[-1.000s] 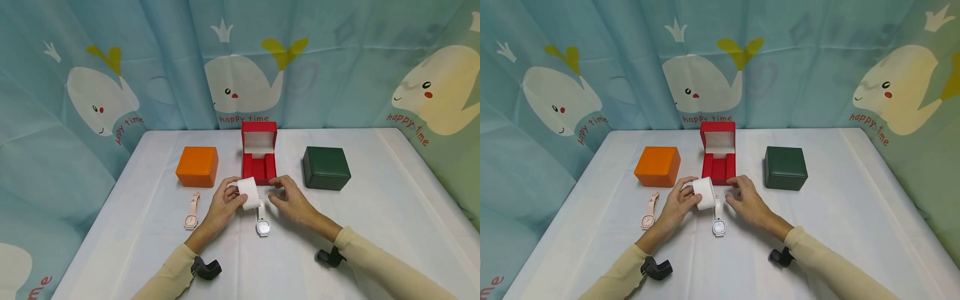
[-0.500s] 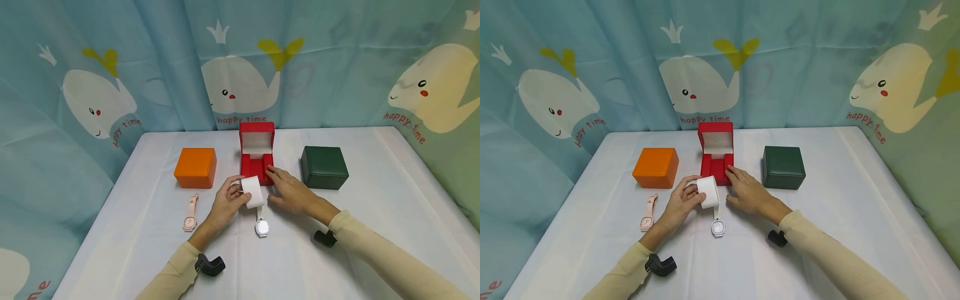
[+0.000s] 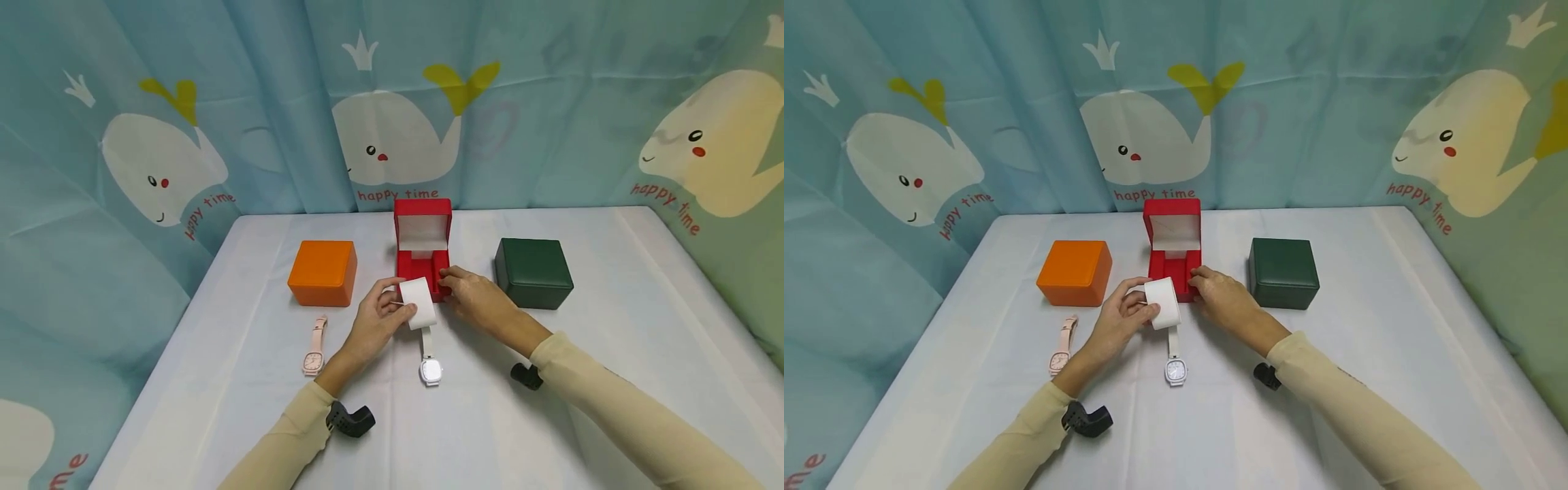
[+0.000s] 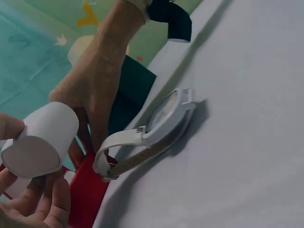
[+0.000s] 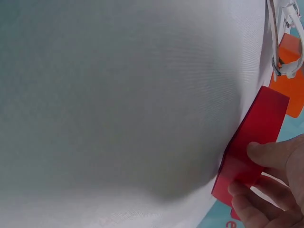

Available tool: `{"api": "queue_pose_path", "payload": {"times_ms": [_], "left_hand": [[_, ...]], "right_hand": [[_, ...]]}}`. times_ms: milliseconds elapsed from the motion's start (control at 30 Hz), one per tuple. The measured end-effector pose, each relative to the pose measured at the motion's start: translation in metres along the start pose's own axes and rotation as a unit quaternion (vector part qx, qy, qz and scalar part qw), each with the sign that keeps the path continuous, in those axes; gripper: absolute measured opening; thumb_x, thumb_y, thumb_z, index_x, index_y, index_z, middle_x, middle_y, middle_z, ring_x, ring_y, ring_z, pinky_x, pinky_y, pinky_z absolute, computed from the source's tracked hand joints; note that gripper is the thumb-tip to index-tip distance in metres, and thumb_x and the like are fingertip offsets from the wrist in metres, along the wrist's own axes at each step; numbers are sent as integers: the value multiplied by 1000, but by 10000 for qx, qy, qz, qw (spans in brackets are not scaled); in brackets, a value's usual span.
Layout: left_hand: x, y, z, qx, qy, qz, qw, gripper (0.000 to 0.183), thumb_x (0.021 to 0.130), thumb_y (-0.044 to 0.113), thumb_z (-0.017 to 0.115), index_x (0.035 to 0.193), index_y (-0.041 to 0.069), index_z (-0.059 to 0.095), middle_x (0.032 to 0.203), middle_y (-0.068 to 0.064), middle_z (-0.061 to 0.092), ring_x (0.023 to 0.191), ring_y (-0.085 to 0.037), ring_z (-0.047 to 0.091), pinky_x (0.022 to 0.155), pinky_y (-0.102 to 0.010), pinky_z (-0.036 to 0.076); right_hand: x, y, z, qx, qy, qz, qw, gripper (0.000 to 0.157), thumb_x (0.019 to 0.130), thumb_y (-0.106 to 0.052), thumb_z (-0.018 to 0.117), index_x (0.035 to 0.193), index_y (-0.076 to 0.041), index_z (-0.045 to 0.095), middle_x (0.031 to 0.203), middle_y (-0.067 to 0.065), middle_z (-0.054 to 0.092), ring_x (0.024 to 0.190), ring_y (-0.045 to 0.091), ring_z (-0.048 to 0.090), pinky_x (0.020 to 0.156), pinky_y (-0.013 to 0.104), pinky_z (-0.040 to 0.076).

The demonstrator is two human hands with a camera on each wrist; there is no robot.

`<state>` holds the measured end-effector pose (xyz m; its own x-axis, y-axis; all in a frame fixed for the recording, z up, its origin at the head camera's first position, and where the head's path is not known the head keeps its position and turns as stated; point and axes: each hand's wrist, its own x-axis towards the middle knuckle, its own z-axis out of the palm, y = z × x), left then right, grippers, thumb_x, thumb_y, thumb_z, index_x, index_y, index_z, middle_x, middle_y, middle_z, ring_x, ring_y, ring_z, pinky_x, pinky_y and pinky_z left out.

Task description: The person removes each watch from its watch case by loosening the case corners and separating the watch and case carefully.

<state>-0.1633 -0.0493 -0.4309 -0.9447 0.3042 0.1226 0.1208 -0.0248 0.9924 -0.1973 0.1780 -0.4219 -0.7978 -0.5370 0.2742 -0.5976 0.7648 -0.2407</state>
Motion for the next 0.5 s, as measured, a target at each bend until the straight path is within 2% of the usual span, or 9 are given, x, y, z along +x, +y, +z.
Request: {"api": "queue_pose_path", "payload": {"times_ms": [300,500], "left_hand": [[19,1,2,268,293,-62,9992,59,95,9,73,148,0,48,120,-19,57,95,-27,69,81,-26,55],[29,-3,3,377,485,-149,9980,59,95,9,73,149,-1,49,117,-20,57,94,-25,69,78,-23,54]], "right_hand": [[1,3,3,-72,222,-172,9996,31,81,7,80,111,9,71,119,21,67,106,36,68,88,45,55],[1,2,1,-180,148,-190,9995,30,81,8,80,111,9,72,120,23,67,109,37,67,89,46,55]]}}
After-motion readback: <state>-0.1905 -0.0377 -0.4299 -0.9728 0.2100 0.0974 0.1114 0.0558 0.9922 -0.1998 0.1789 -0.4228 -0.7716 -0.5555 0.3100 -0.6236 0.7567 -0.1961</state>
